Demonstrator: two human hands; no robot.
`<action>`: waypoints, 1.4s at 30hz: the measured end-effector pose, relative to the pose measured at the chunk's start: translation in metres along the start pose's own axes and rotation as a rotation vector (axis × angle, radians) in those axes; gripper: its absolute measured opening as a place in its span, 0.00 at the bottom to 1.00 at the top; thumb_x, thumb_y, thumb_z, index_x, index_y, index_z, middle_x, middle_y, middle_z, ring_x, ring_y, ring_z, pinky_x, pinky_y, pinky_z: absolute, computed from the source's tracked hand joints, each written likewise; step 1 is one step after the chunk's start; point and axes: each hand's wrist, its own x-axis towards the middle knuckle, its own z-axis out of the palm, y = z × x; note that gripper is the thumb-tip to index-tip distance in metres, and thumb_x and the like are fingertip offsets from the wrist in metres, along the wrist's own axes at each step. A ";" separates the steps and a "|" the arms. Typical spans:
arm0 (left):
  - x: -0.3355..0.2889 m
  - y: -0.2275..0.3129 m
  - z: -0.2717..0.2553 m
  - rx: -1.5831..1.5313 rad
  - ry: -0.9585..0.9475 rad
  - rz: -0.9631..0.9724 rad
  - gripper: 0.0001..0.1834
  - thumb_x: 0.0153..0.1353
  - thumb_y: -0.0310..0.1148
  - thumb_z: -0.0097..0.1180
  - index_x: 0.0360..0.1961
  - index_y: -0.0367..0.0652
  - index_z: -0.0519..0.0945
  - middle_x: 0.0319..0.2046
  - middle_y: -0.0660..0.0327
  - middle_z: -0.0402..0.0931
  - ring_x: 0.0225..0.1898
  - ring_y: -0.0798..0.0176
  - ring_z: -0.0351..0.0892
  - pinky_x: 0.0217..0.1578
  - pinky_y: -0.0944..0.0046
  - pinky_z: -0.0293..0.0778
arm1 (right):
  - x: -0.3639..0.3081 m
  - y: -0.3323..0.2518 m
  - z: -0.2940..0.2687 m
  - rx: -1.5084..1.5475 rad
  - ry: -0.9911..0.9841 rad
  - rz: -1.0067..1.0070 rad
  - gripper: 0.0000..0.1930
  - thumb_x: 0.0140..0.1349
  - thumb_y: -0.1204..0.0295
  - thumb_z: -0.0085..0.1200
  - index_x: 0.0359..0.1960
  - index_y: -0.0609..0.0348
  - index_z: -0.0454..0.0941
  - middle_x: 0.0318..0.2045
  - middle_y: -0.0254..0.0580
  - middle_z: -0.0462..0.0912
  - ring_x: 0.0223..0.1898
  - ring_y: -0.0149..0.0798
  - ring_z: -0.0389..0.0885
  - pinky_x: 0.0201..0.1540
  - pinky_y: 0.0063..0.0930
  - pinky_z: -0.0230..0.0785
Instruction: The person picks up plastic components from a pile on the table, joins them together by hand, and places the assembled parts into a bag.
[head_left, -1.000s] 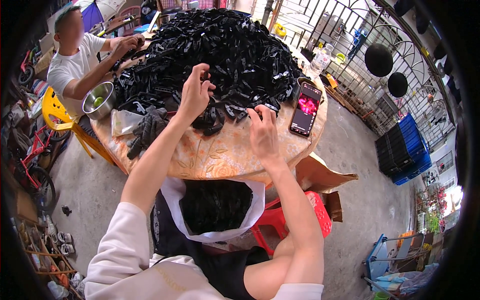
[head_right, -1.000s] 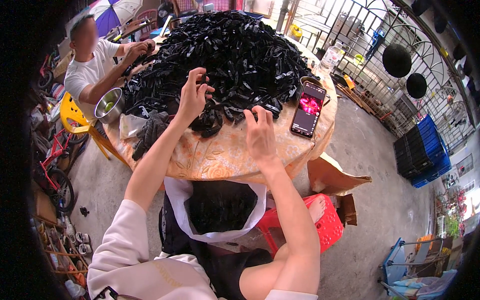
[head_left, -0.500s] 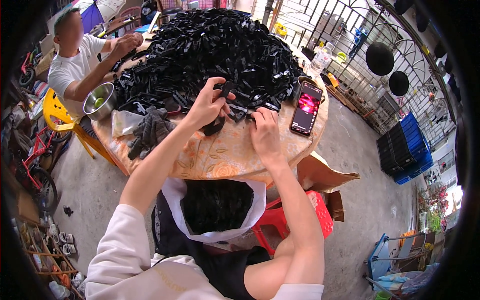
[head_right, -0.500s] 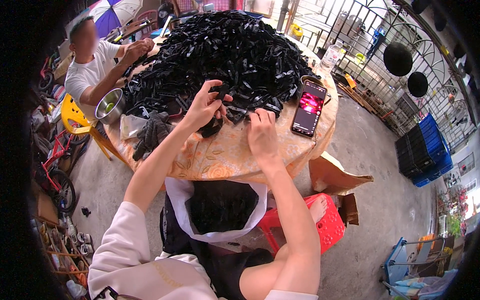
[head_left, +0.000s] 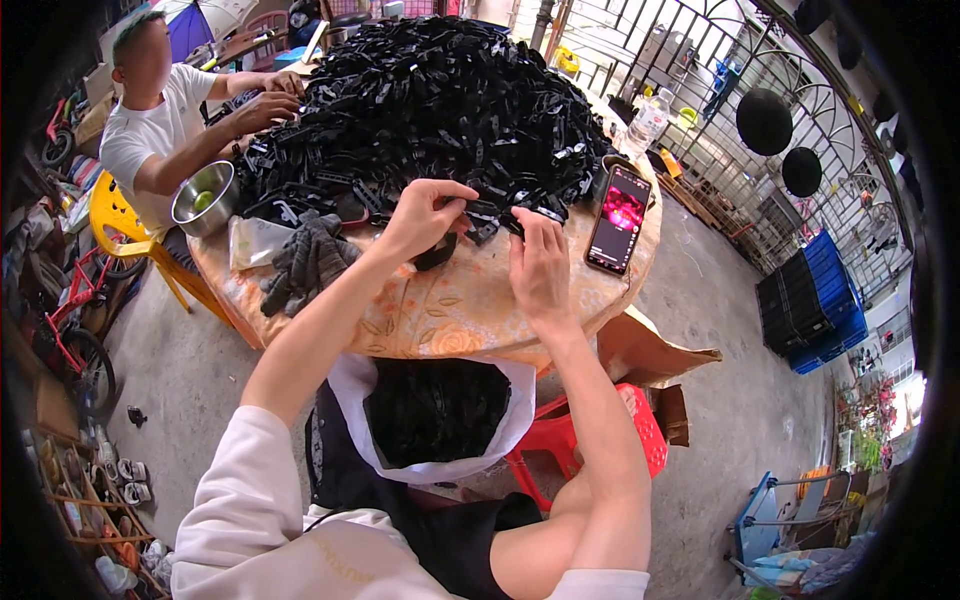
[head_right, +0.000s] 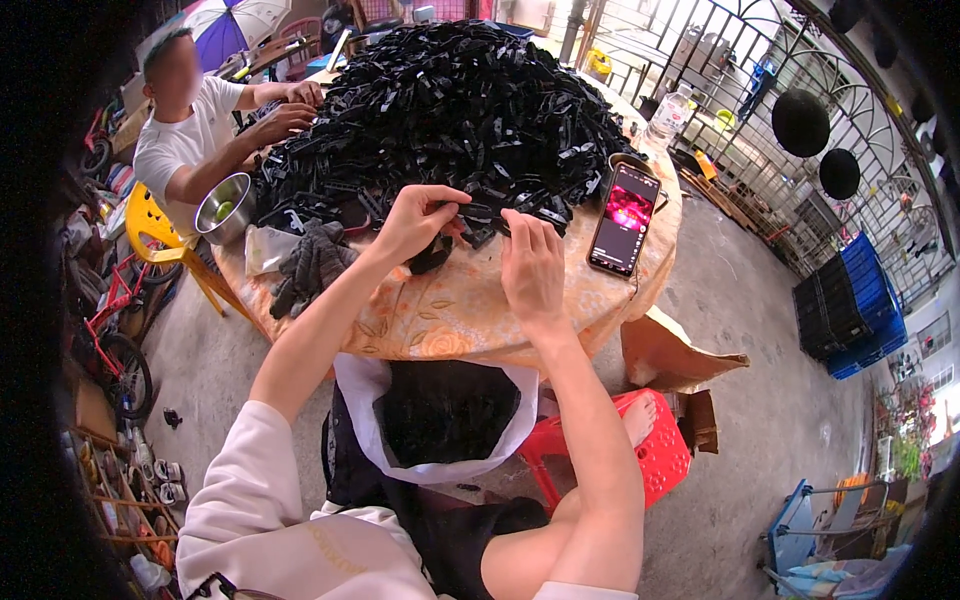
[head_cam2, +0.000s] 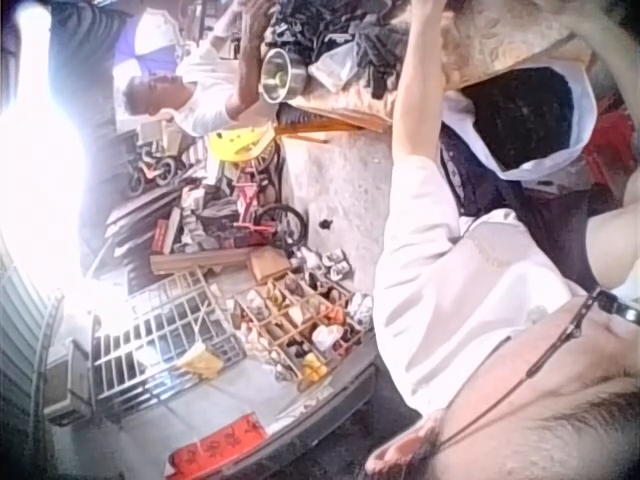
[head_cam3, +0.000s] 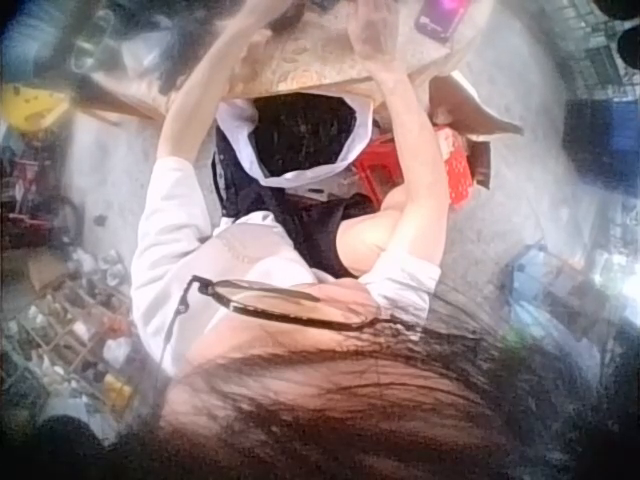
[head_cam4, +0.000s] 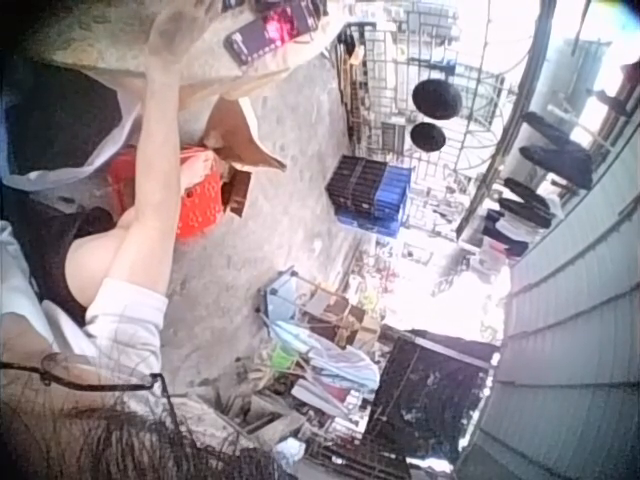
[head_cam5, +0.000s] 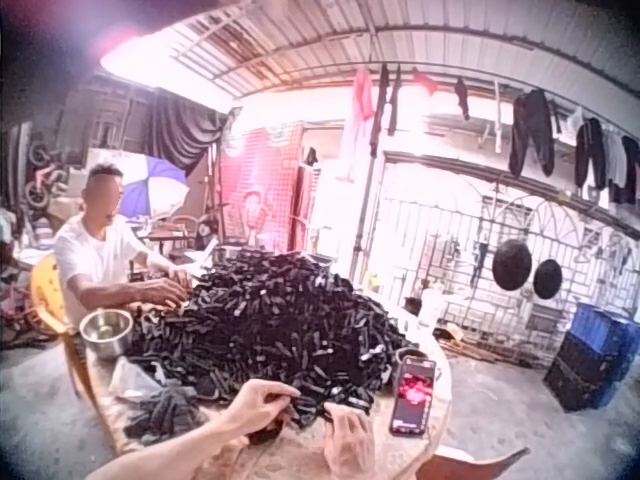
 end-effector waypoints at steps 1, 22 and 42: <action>0.000 0.000 0.000 -0.001 0.000 0.000 0.11 0.63 0.19 0.50 0.43 0.29 0.81 0.31 0.58 0.82 0.29 0.68 0.83 0.31 0.70 0.81 | 0.000 0.000 0.000 0.044 0.018 -0.005 0.22 0.57 0.81 0.54 0.54 0.58 0.70 0.43 0.44 0.76 0.47 0.47 0.75 0.51 0.38 0.69; -0.006 0.011 0.001 -0.039 -0.136 -0.024 0.10 0.61 0.18 0.53 0.43 0.29 0.82 0.33 0.56 0.83 0.32 0.69 0.83 0.36 0.72 0.80 | -0.003 -0.005 -0.003 0.218 -0.091 -0.083 0.18 0.56 0.82 0.55 0.50 0.64 0.74 0.40 0.46 0.75 0.39 0.51 0.80 0.40 0.37 0.75; -0.005 0.010 0.007 -0.111 -0.127 -0.008 0.11 0.61 0.25 0.60 0.43 0.30 0.82 0.34 0.59 0.83 0.34 0.71 0.82 0.34 0.73 0.78 | 0.001 -0.017 0.008 0.630 0.016 0.548 0.12 0.59 0.71 0.64 0.43 0.63 0.82 0.28 0.30 0.81 0.26 0.21 0.71 0.29 0.18 0.64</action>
